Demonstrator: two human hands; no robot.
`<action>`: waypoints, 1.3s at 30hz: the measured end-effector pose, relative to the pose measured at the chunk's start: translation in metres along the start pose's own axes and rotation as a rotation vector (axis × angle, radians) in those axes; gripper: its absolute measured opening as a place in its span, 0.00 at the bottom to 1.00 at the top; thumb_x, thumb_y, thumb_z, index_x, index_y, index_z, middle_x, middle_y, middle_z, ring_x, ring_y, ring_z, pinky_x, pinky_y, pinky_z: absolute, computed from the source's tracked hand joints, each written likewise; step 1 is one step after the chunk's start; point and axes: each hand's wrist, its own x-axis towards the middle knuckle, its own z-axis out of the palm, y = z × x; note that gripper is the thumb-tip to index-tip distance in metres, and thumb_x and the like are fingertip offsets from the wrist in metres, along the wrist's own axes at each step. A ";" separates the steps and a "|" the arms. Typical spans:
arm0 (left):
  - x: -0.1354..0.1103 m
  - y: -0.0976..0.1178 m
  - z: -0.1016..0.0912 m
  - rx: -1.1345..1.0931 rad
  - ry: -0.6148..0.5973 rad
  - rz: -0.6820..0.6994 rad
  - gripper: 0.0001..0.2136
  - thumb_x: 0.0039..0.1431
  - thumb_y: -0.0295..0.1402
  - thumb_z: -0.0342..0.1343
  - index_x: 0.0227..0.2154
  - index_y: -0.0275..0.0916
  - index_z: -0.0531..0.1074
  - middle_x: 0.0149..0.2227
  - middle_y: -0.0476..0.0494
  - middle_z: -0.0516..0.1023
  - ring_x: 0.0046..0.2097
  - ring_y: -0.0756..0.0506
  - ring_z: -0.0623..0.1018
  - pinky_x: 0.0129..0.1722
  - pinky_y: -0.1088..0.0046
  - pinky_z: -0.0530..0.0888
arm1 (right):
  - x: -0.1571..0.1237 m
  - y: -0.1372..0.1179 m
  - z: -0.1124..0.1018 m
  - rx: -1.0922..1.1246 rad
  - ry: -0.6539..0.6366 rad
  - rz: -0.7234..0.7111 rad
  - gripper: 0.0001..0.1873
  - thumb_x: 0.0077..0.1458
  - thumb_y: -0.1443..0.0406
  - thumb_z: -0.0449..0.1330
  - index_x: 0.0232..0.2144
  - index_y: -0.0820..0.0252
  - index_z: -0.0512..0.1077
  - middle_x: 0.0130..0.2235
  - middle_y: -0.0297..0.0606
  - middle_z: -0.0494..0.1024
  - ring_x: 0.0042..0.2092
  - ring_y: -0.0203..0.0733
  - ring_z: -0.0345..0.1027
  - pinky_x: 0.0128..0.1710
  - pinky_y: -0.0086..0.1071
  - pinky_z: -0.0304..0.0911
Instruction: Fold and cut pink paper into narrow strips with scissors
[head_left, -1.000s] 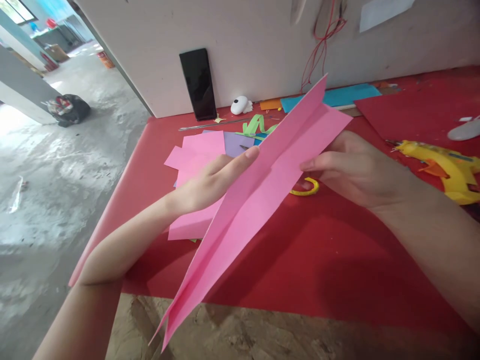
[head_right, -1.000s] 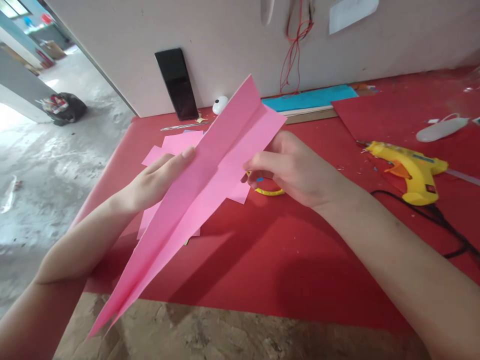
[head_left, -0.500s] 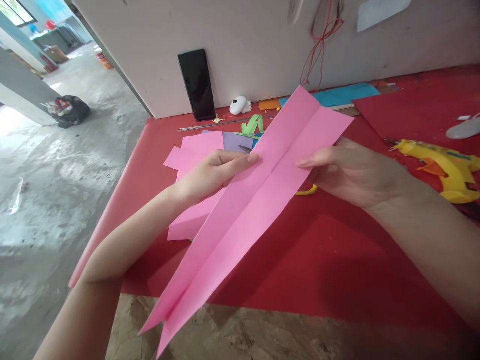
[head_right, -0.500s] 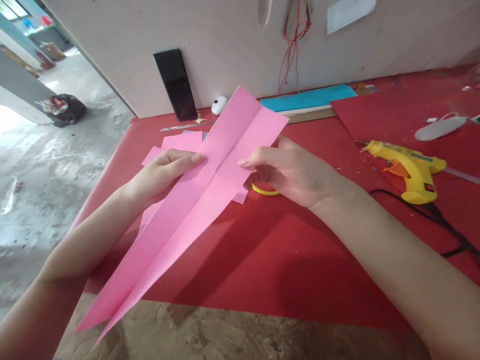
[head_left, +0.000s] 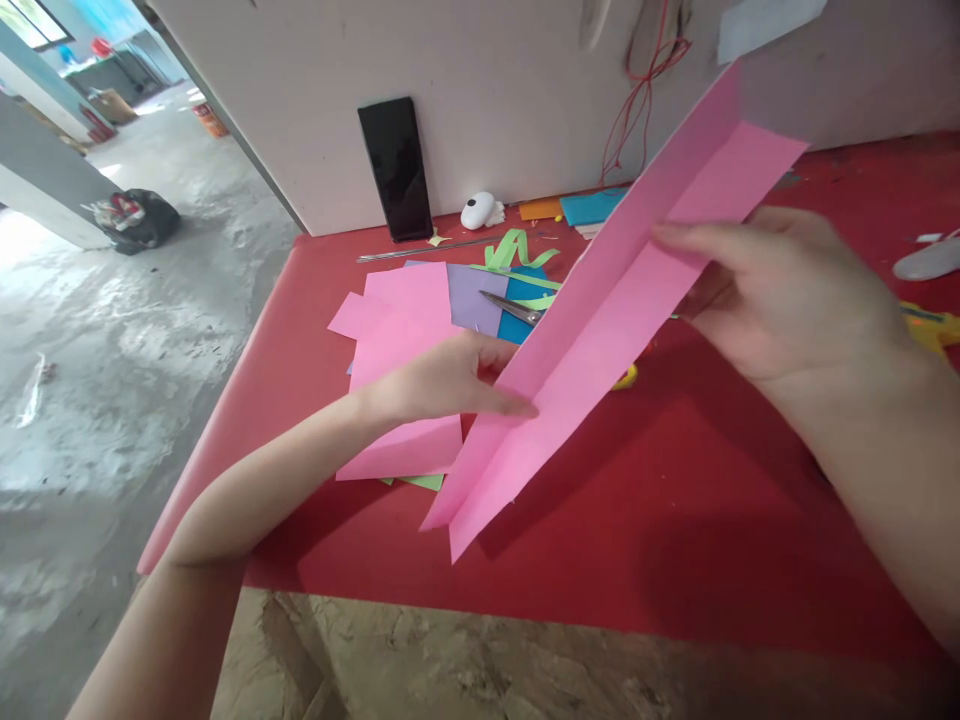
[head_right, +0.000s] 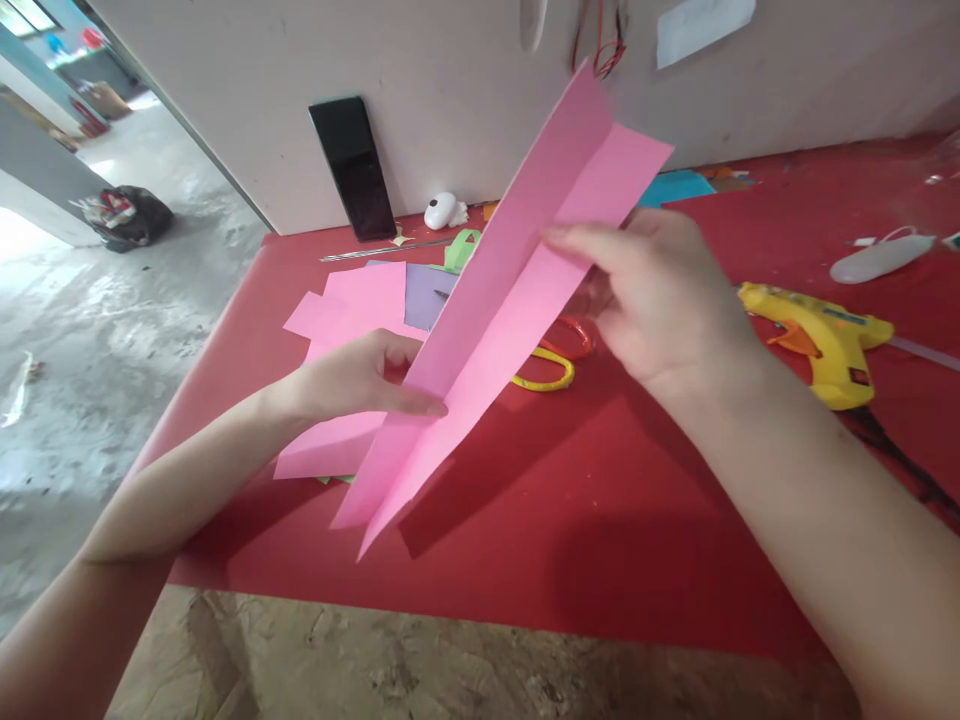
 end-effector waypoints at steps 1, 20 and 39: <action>0.000 0.000 -0.001 0.011 -0.001 -0.001 0.07 0.47 0.36 0.64 0.25 0.38 0.74 0.27 0.53 0.74 0.29 0.51 0.73 0.29 0.74 0.67 | 0.005 -0.003 -0.004 -0.017 0.054 -0.022 0.11 0.51 0.74 0.62 0.21 0.58 0.75 0.28 0.31 0.76 0.36 0.35 0.71 0.43 0.39 0.68; -0.005 0.006 0.001 -0.139 0.478 0.289 0.19 0.54 0.32 0.63 0.50 0.46 0.74 0.49 0.51 0.79 0.43 0.47 0.80 0.38 0.75 0.77 | 0.058 -0.017 -0.064 0.168 0.291 -0.102 0.18 0.59 0.73 0.54 0.20 0.55 0.72 0.52 0.24 0.79 0.57 0.33 0.69 0.35 0.31 0.66; -0.010 0.001 0.005 0.121 0.605 0.532 0.21 0.55 0.42 0.64 0.52 0.52 0.73 0.59 0.55 0.73 0.64 0.41 0.68 0.61 0.63 0.71 | -0.038 0.020 0.022 0.268 -0.307 0.263 0.07 0.45 0.62 0.68 0.23 0.57 0.74 0.30 0.34 0.76 0.38 0.41 0.72 0.44 0.39 0.75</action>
